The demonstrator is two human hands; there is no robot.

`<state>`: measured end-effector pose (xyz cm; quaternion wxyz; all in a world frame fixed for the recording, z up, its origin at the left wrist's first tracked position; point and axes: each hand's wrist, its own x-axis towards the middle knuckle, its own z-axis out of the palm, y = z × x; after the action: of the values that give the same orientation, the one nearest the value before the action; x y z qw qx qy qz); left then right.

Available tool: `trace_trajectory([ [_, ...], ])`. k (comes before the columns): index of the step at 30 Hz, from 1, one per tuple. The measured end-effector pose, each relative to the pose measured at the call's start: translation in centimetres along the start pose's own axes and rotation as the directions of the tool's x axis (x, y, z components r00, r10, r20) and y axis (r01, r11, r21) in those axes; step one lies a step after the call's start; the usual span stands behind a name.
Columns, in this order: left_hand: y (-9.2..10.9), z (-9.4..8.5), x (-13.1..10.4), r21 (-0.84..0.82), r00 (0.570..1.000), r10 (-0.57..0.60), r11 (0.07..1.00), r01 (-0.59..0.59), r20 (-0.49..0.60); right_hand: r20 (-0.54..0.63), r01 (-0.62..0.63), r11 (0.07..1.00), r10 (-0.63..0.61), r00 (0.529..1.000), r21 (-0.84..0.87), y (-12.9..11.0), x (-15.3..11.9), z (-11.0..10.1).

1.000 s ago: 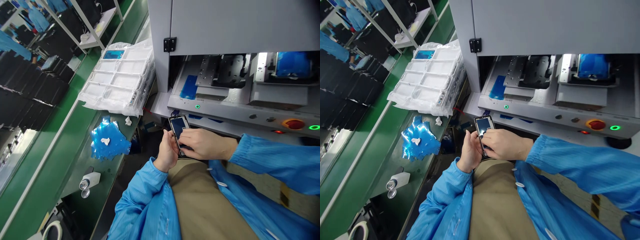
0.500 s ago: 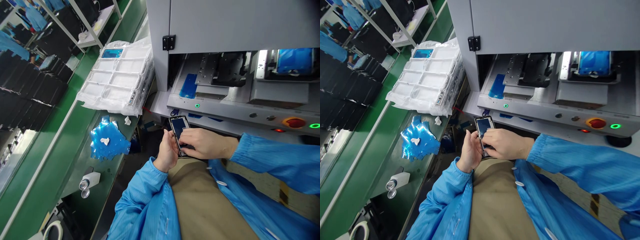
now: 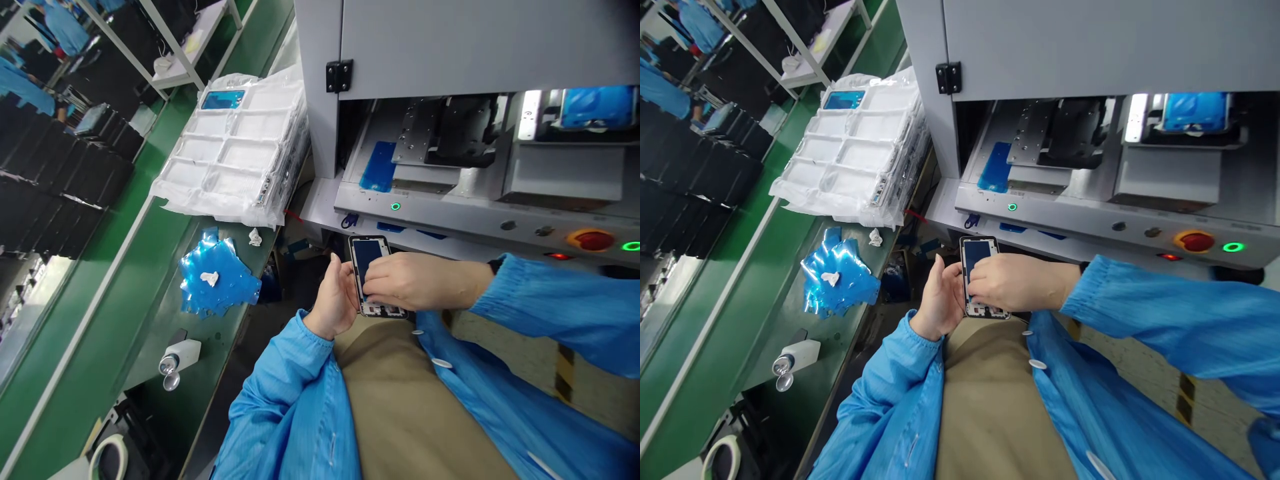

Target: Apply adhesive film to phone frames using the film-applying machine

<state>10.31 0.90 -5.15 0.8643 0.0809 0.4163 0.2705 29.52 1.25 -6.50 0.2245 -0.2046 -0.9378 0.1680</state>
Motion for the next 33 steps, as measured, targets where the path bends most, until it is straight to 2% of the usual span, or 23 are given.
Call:
trace_trajectory([
  [5,0.2,0.1,-0.1,-0.032,0.999,-0.051,0.998,0.051,0.002,0.027,0.011,1.0,-0.011,1.0,-0.019,0.0,0.2,0.3],
  [12,0.1,0.1,-0.2,-0.013,0.996,-0.092,0.996,0.092,0.019,0.076,-0.067,0.997,0.063,0.995,0.048,-0.4,-0.2,0.1],
  [21,-0.3,-0.2,0.2,0.023,0.996,-0.089,0.996,0.089,0.013,0.006,0.001,0.998,-0.001,1.0,-0.069,-0.4,-0.6,0.9],
  [28,-0.3,-0.2,0.2,0.066,1.0,-0.002,0.998,0.001,0.018,-0.035,0.009,0.952,-0.021,0.999,-0.306,-1.7,-0.8,1.4],
  [33,-0.2,0.3,0.1,0.114,0.995,0.089,0.989,-0.093,0.041,-0.076,-0.02,0.931,-0.009,0.997,-0.366,-2.6,-0.1,1.3],
])
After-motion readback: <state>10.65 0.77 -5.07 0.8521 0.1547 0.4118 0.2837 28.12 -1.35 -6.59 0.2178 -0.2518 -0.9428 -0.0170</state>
